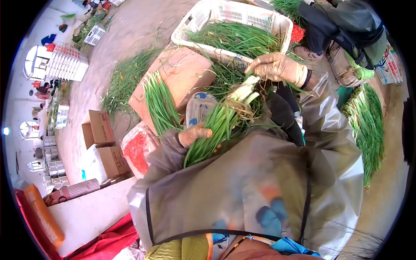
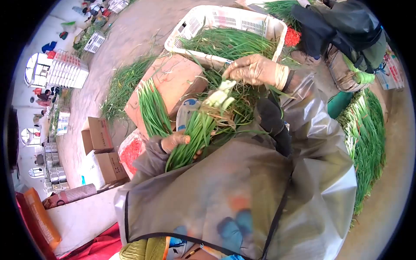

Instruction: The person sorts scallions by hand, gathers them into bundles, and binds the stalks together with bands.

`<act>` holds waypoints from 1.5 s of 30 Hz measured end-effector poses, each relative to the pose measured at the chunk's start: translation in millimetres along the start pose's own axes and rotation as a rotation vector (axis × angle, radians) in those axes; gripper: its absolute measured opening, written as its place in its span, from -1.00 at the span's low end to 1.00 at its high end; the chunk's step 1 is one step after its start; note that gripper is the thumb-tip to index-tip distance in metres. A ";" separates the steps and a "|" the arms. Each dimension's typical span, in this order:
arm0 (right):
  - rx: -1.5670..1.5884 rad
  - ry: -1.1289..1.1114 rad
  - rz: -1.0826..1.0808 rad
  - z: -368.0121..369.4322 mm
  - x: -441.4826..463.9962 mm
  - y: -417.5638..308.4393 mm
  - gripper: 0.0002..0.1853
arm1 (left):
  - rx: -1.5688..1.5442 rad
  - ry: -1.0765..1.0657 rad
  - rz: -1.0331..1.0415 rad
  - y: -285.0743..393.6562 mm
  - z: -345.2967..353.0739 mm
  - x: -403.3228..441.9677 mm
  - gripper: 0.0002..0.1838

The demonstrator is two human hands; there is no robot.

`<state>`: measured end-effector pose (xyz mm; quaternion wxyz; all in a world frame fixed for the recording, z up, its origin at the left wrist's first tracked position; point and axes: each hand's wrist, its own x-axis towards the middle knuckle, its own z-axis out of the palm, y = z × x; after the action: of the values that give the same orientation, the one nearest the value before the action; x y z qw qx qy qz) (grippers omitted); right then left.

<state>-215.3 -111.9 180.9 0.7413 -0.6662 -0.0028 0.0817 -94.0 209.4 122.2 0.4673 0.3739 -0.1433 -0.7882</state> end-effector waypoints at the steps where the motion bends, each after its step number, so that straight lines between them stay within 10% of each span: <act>1: -0.059 0.073 0.014 -3.5 -2.4 1.9 -0.74 | -0.002 0.003 -0.005 -13.5 -2.7 -1.3 -0.23; 7: 0.204 0.479 -0.124 -63.7 -25.3 17.7 -0.84 | -0.163 0.126 0.279 -59.9 -13.1 -7.5 -0.13; 9: -0.445 0.748 -0.259 -63.4 -8.9 50.0 -0.83 | -0.140 0.220 0.388 -58.1 -8.6 -6.0 -0.16; 10: -0.799 0.566 0.328 -50.0 -19.1 44.9 -0.79 | -0.112 0.310 0.483 -56.3 -8.2 -6.9 -0.18; 12: -1.487 0.246 0.665 -17.9 -6.3 58.3 -0.72 | -0.065 0.238 0.483 -50.7 -17.6 -6.2 -0.15; 14: -1.194 0.536 0.029 16.2 -4.4 45.9 -0.55 | -0.156 0.319 0.488 -37.6 -8.3 -0.8 -0.21; 16: -0.541 0.450 -0.149 54.0 11.0 15.9 -0.30 | -0.119 0.305 0.483 -35.9 -19.9 9.2 -0.24; 20: -0.879 0.253 0.336 98.6 41.1 10.8 -0.19 | -0.099 0.175 0.456 -28.7 -3.6 24.2 -0.24; 25: -1.036 0.080 0.087 53.9 55.4 45.5 -0.60 | -0.063 0.226 0.492 -43.7 -11.6 19.7 -0.20; 29: -0.374 0.065 0.109 44.3 35.1 13.6 -0.74 | -0.152 0.070 0.443 -46.2 -17.2 29.8 -0.16; 45: 0.261 0.309 -0.168 11.2 -17.2 -30.9 -0.82 | -0.123 -0.074 0.450 -42.2 5.0 31.2 -0.19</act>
<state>-230.0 -106.0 214.5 0.8172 -0.5664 0.0658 -0.0839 -133.1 204.5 87.1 0.6475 0.2744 -0.1919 -0.6845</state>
